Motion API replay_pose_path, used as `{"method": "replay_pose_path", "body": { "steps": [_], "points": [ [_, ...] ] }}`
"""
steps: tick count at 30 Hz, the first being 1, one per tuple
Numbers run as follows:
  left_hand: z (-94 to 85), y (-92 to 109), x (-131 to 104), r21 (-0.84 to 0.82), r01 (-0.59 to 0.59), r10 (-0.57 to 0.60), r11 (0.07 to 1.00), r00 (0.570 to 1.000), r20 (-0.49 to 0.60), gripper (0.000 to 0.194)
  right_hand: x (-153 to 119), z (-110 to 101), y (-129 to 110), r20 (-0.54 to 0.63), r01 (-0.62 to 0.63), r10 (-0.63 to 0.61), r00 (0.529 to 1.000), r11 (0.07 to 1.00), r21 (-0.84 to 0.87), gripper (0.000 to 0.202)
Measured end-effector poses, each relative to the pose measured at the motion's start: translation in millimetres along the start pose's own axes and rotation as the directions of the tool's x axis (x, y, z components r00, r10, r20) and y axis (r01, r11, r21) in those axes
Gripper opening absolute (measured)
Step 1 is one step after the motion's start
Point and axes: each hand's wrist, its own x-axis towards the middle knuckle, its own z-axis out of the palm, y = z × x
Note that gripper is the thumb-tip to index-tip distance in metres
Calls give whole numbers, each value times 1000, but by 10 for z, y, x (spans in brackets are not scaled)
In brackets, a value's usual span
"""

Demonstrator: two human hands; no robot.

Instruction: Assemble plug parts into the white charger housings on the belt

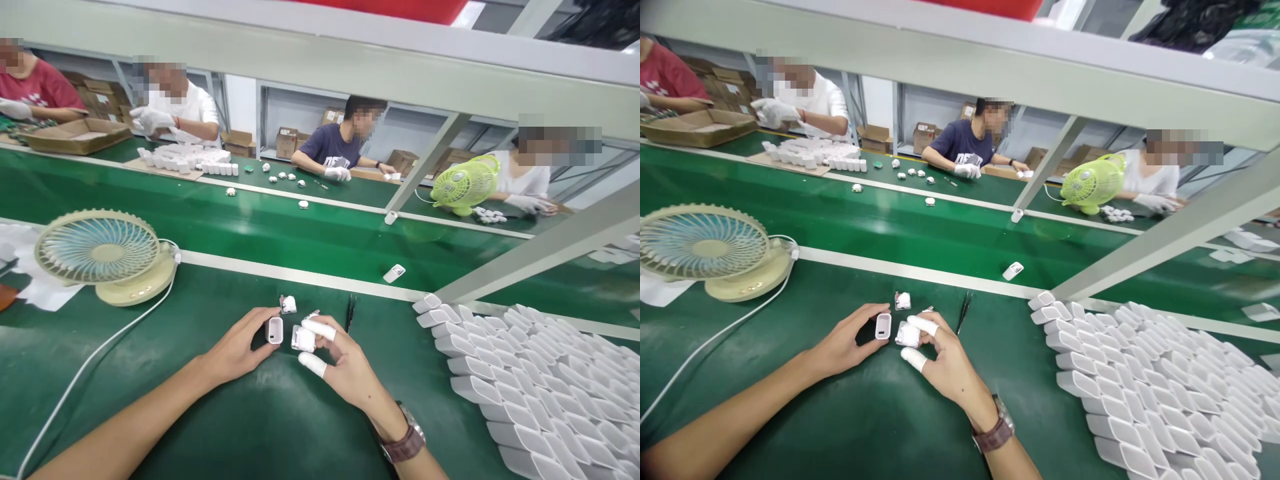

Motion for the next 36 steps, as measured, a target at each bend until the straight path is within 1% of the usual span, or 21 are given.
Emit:
{"method": "replay_pose_path", "body": {
  "steps": [2,3,8,13,18,24,31,34,36],
  "points": [
    [5,-7,-11,-4,4,-4,1000,1000,-4,58,0,22,9,13,25,-25,1000,1000,4,45],
    [6,-7,-15,-4,4,-4,1000,1000,-3,59,-3,34,11,10,40,-39,999,999,-28,45],
    [3,14,-19,-4,-26,26,1000,1000,4,61,-38,81,-16,-35,115,-129,991,953,-279,56],
    [10,12,-15,16,-69,69,997,998,-3,62,-62,90,-59,34,193,-197,980,888,-418,63],
    [27,-7,-22,32,-78,78,996,997,-1,64,-95,95,-62,84,217,-204,975,822,-527,68],
    [39,-14,-29,41,-90,90,995,996,-8,63,-134,96,-35,113,218,-188,976,790,-573,73],
    [43,36,-27,22,-95,95,995,995,2,63,-117,116,-71,142,231,-182,973,797,-558,76],
    [45,55,-37,10,-63,63,998,997,34,61,-92,112,-110,157,236,-179,971,817,-527,76],
    [41,77,-51,1,-12,12,1000,997,80,60,-66,101,-122,153,231,-177,972,830,-508,75]
  ]
}}
